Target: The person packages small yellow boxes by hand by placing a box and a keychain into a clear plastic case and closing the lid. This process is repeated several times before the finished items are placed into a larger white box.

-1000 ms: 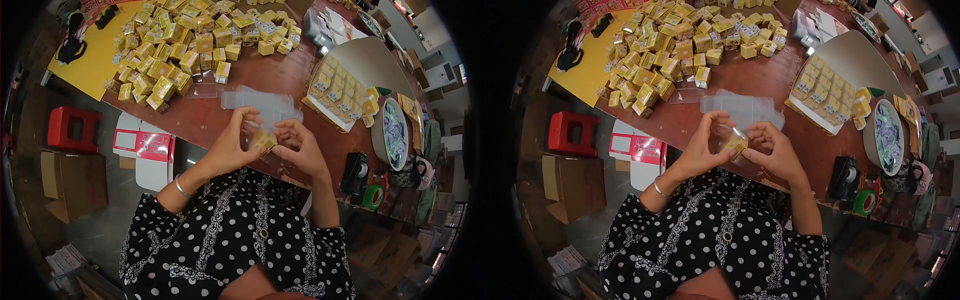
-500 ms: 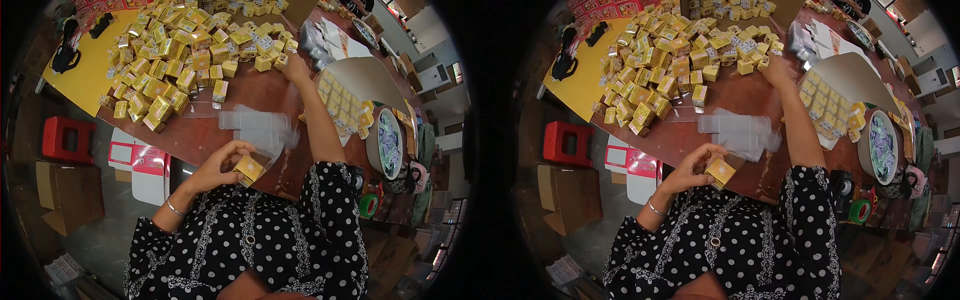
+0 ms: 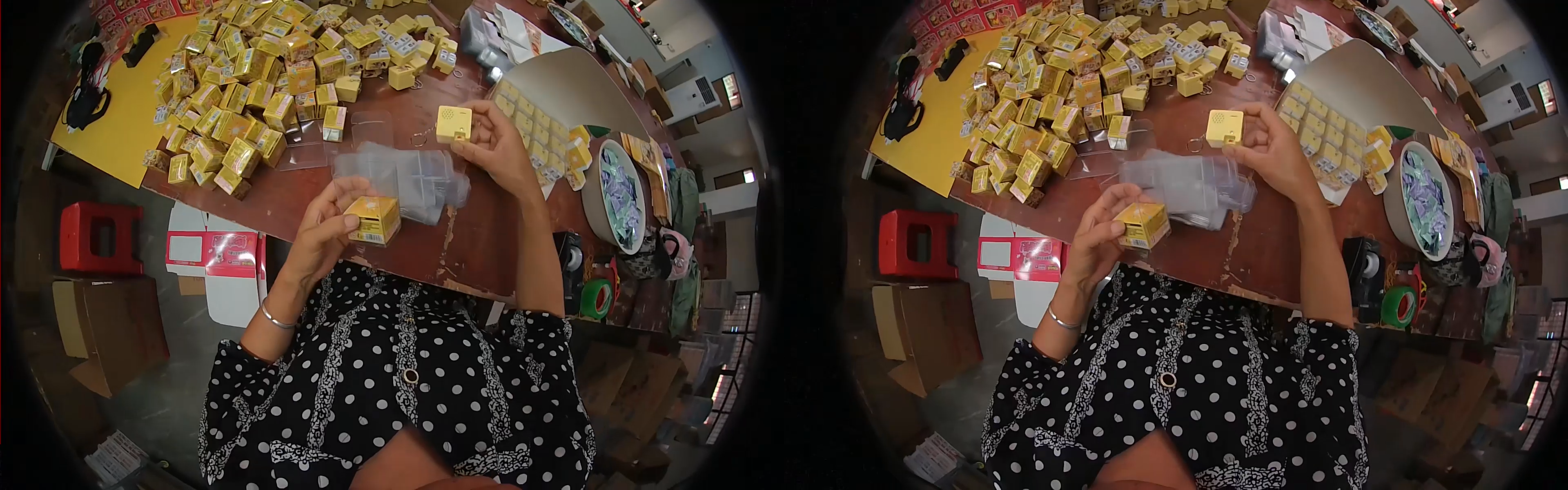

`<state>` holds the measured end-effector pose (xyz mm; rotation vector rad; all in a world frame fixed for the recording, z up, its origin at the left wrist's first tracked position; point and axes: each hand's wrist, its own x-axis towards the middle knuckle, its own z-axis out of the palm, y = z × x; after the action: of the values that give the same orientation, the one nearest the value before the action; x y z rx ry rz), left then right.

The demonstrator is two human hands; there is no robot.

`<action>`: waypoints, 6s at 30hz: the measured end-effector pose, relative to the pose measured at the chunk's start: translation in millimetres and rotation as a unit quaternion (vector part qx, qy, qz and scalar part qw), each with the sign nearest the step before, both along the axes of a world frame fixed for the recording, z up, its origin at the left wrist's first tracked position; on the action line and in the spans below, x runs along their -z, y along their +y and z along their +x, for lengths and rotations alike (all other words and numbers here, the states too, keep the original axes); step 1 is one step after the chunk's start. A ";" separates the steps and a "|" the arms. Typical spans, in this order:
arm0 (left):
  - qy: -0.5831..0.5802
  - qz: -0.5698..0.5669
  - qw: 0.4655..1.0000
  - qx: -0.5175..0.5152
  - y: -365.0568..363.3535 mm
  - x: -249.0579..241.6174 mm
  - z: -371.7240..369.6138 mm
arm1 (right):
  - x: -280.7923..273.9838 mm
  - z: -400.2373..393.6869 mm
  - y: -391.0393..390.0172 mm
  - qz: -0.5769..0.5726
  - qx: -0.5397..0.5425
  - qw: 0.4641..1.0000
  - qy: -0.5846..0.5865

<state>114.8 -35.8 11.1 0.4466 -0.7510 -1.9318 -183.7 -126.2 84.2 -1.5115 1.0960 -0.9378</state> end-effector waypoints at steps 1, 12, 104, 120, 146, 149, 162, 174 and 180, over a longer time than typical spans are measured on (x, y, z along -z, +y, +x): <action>0.038 0.016 0.999 0.018 1.5 -3.2 -1.6 | -0.6 -0.8 14.8 -0.001 0.005 1.000 -0.001; 0.066 -0.001 0.994 0.082 10.9 -17.6 -28.8 | 3.3 -22.3 116.1 0.064 -0.031 0.984 -0.164; -0.170 -0.135 0.975 0.052 64.4 -16.3 -64.0 | 46.4 32.2 202.2 0.010 0.125 0.978 -0.167; -0.090 -0.094 0.987 0.094 73.4 13.0 -68.3 | 84.1 36.9 238.0 -0.105 0.151 0.967 -0.178; -0.323 -0.346 0.878 0.067 72.9 -9.5 -53.5 | 68.1 16.7 230.4 -0.117 0.101 0.986 -0.065; -0.292 -0.359 0.883 0.076 75.9 3.1 -53.2 | 78.1 17.7 235.1 -0.236 0.109 0.965 -0.024; -0.272 -0.183 0.928 0.178 84.0 6.3 -53.4 | 98.3 15.5 245.2 -0.145 0.125 0.980 -0.050; -0.165 -0.162 0.965 0.124 61.0 2.4 -74.6 | 73.1 -209.0 295.7 -0.043 0.572 0.780 0.251; -0.180 -0.172 0.960 0.127 61.5 2.1 -83.7 | 78.5 -212.3 290.9 0.125 0.493 0.853 0.115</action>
<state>31.1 25.8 9.0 0.5104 -1.4143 -1.9193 -396.1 164.7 5.7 -0.7895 2.1684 -1.2185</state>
